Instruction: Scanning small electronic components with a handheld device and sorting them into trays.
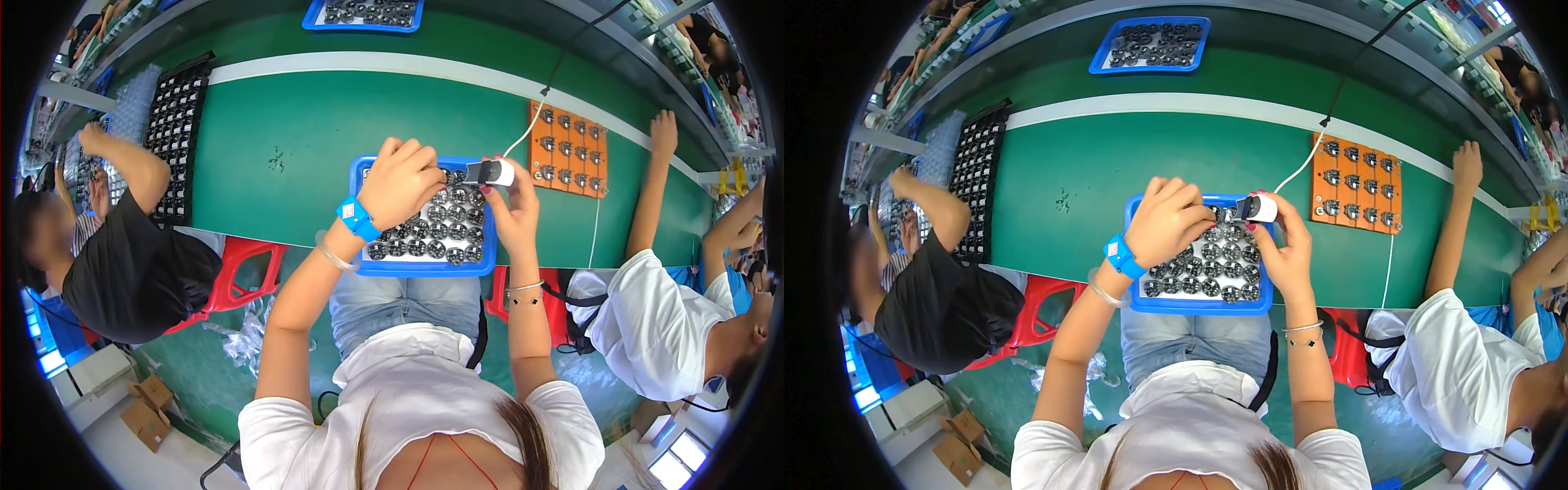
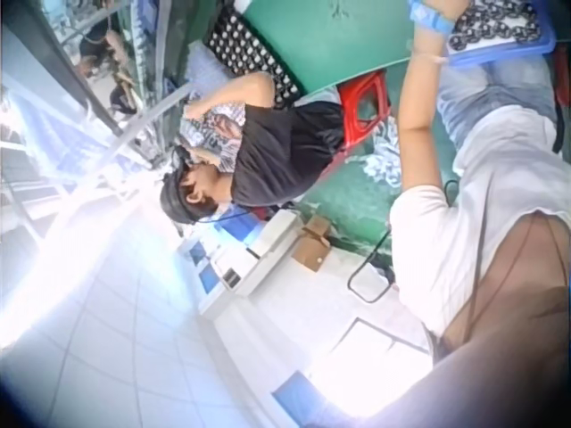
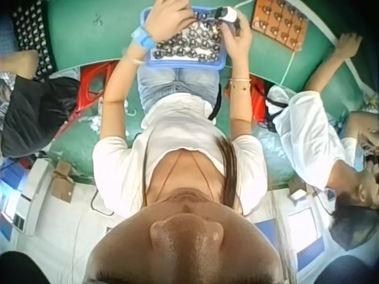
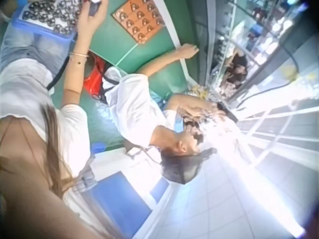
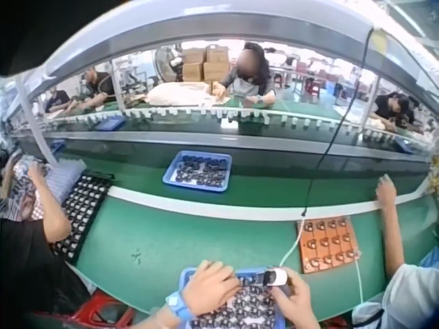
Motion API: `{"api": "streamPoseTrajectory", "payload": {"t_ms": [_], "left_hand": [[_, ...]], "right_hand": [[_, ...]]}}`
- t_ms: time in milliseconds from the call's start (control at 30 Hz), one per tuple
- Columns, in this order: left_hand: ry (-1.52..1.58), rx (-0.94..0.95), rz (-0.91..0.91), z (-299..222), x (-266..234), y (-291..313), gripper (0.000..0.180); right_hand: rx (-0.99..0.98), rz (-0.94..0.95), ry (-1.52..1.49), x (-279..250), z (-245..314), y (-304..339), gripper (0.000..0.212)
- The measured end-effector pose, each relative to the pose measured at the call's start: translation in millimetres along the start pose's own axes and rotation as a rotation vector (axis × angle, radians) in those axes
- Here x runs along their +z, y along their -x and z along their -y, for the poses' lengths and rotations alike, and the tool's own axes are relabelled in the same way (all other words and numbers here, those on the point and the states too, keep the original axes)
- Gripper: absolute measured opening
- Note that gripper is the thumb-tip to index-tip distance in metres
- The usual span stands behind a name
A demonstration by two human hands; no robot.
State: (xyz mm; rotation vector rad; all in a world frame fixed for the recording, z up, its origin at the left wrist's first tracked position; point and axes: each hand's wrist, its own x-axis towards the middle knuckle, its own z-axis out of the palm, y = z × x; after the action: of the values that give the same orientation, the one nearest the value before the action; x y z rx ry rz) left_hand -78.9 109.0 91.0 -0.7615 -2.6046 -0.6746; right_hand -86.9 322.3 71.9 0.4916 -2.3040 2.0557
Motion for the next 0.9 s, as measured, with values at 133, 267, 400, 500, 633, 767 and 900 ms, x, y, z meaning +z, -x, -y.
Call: {"api": "streamPoseTrajectory", "payload": {"t_ms": [133,267,400,500,633,767,900], "left_hand": [[0.057,-0.009,-0.066,-7,-4,-5,0.012],[0.091,-0.004,-0.092,-13,-7,-9,0.013],[0.075,0.01,-0.092,-11,-7,-8,0.014],[0.017,0.04,-0.064,-13,-8,-9,0.014],[0.023,0.06,-0.072,-15,-8,-10,0.013],[0.026,0.012,-0.027,-15,-8,-10,0.012],[-0.059,0.005,0.029,-4,2,-8,0.01]], "right_hand": [[-0.067,0.108,0.195,-5,4,-1,0.04],[-0.073,0.137,0.181,0,7,1,0.041],[-0.057,0.122,0.131,-1,3,2,0.041],[-0.044,0.125,0.14,-2,6,3,0.042],[-0.048,0.136,0.134,-3,6,4,0.041],[-0.035,0.082,0.071,-5,-3,7,0.042],[-0.036,-0.191,-0.244,-10,-8,7,0.043]]}}
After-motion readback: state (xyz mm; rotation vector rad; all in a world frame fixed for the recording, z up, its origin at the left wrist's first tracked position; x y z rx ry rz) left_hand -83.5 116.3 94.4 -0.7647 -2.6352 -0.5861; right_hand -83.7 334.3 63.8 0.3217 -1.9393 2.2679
